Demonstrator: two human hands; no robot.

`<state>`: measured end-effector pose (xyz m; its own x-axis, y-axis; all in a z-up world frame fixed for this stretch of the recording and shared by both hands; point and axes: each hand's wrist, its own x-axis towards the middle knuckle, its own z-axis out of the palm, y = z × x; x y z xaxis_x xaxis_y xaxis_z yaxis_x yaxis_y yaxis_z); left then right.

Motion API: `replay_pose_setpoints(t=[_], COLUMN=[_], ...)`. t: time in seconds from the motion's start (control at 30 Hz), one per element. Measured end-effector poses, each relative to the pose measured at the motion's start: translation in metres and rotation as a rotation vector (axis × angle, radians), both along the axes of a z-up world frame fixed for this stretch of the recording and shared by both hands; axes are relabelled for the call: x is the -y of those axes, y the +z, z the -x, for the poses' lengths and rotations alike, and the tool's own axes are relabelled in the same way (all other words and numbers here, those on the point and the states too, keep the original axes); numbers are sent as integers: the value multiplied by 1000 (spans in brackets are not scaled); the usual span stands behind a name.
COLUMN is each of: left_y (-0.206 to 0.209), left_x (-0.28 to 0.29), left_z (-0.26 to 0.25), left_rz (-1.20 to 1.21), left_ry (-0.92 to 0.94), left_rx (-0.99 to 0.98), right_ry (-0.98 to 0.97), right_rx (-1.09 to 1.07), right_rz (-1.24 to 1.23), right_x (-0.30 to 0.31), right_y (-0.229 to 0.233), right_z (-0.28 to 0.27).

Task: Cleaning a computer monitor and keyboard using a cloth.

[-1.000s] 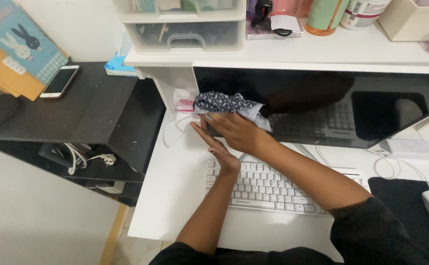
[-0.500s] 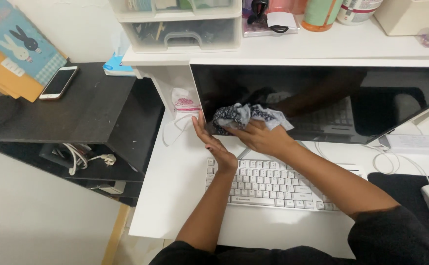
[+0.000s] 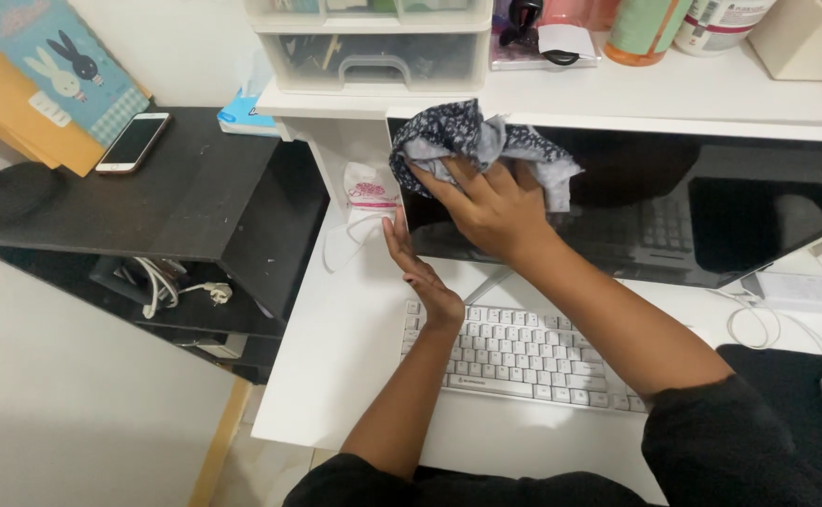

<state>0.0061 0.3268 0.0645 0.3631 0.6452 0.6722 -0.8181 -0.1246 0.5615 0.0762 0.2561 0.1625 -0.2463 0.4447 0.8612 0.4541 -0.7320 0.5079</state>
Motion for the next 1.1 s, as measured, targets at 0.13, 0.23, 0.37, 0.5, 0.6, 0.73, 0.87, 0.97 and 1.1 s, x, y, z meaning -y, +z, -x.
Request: replay_pose_setpoints(t=[0.13, 0.23, 0.37, 0.5, 0.6, 0.73, 0.87, 0.97, 1.1], left_y=[-13, -17, -9, -17, -15, -10, -12, -19, -51], left_x=[-5, -4, -2, -4, -4, -1, -3, -6, -4], left_z=[-10, -12, -6, -12, -11, -7, -7, -9, -22], left_rz=[6, 80, 92, 113, 127, 119, 98, 28, -257], left_ry=[20, 7, 11, 6, 6, 21, 18, 48, 338], left_rx=[11, 21, 34, 35, 26, 17, -24, -69, -375], right_ry=[110, 25, 263, 268, 116, 178, 473, 415, 90], right_rx=[-110, -119, -327, -332, -245, -271, -816, -681, 23], right_rz=[73, 163, 293, 499, 566, 449, 189, 93, 220], right_x=[-2, 6, 18, 34, 37, 34, 20, 6, 5], right_y=[-12, -35, -97, -161, -122, -129, -45, -13, -4], right_z=[26, 35, 19, -6, 22, 1, 46, 46, 20])
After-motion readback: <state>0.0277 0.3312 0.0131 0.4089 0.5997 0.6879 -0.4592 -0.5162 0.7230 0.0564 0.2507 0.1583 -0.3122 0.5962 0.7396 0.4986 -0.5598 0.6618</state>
